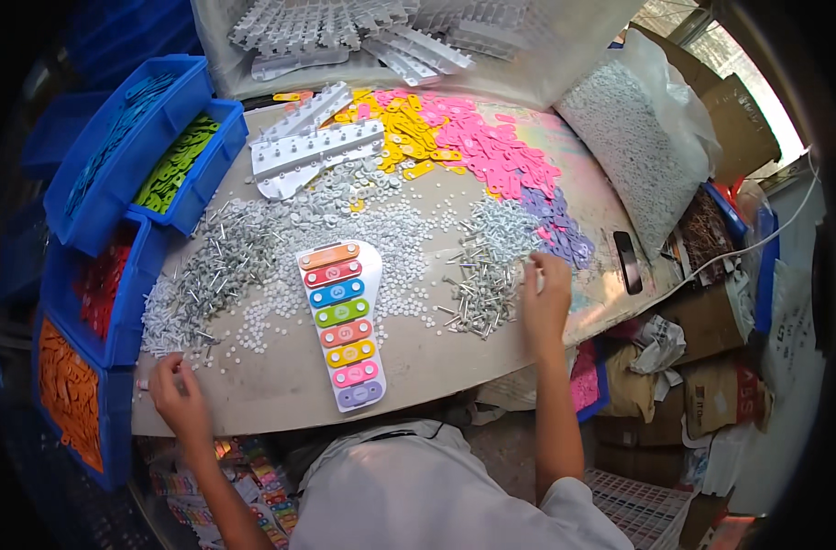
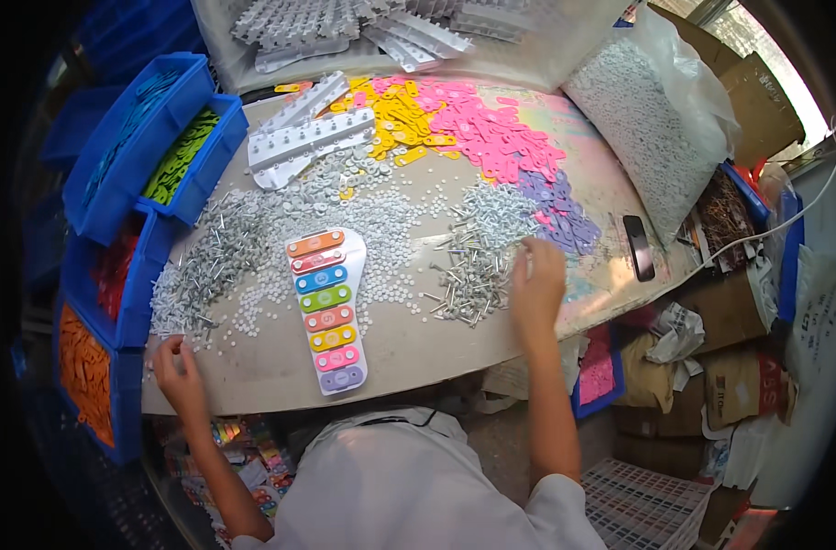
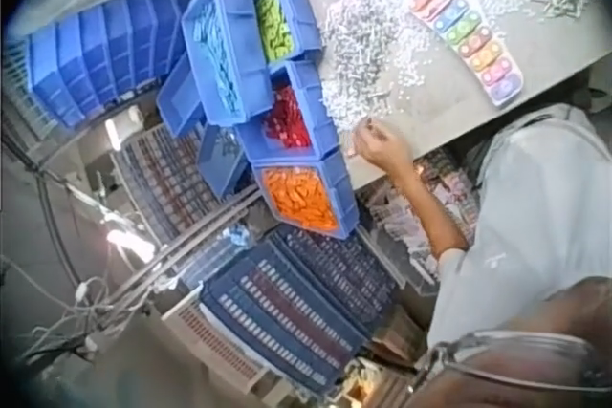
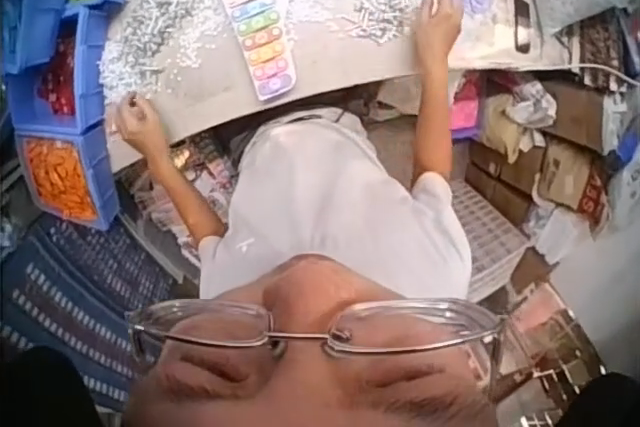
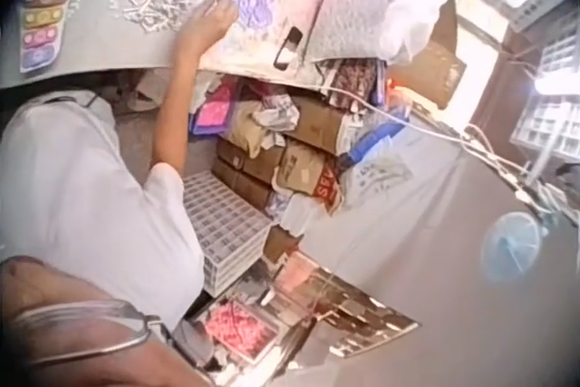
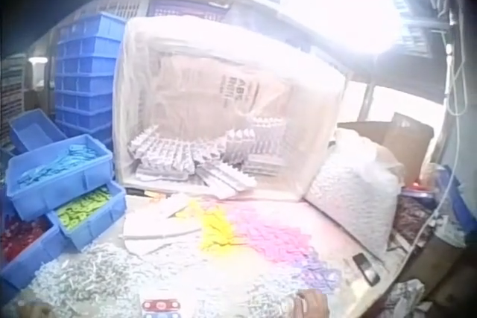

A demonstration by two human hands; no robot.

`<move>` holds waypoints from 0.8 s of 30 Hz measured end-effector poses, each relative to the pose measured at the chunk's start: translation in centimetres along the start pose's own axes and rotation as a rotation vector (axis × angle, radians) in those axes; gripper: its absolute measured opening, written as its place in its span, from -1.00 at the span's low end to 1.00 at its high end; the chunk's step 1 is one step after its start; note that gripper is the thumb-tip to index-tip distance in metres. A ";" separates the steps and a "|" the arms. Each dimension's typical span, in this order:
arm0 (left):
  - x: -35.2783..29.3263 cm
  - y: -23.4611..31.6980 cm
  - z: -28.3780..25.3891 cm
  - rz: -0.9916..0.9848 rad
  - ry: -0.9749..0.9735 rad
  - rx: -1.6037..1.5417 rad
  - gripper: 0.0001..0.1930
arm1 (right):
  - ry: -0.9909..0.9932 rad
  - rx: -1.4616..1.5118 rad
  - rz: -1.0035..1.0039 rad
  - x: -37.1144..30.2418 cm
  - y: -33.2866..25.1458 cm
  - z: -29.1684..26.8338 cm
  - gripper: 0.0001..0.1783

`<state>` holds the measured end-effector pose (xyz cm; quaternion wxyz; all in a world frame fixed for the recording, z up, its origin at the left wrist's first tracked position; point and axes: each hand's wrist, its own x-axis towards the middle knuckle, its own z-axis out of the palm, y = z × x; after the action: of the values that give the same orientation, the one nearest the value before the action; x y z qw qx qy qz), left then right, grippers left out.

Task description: Assembling a colorful toy xylophone by placing colored plates onto a plastic base.

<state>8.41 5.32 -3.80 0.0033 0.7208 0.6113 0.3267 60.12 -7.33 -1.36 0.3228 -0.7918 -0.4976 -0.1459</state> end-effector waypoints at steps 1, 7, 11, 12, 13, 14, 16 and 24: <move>-0.3 0.7 0.0 -0.121 -0.037 -0.169 -0.92 | 0.005 -0.050 0.045 0.4 2.1 0.0 -0.85; -3.2 8.7 -1.1 -0.214 -0.234 -0.561 -0.93 | -0.153 -0.098 0.264 2.1 7.0 2.9 -0.83; -4.3 11.9 -0.7 -0.274 -0.526 -0.903 -0.93 | -0.200 -0.166 0.268 2.6 9.2 2.8 -0.81; -4.9 12.1 -0.4 -0.305 -0.573 -0.971 -0.91 | -0.151 -0.182 0.238 2.6 9.6 2.5 -0.80; -5.4 12.1 0.0 -0.360 -0.642 -1.044 -0.88 | -0.102 -0.195 0.207 2.8 8.6 2.5 -0.80; -5.8 12.1 0.2 -0.378 -0.626 -1.028 -0.88 | -0.118 -0.176 0.197 2.4 7.5 2.5 -0.80; -6.1 12.4 0.7 -0.584 -0.828 -1.352 -0.85 | 0.008 0.227 0.311 1.5 1.8 1.4 -0.89; -6.4 12.4 1.4 -0.653 -0.963 -1.340 -0.84 | -0.391 0.660 -0.096 -8.2 -13.8 -1.2 -0.81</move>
<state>19.73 -2.96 -2.89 0.7745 0.4164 0.3991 0.2600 44.23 -9.73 0.07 0.4520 -0.6341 -0.6065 0.1607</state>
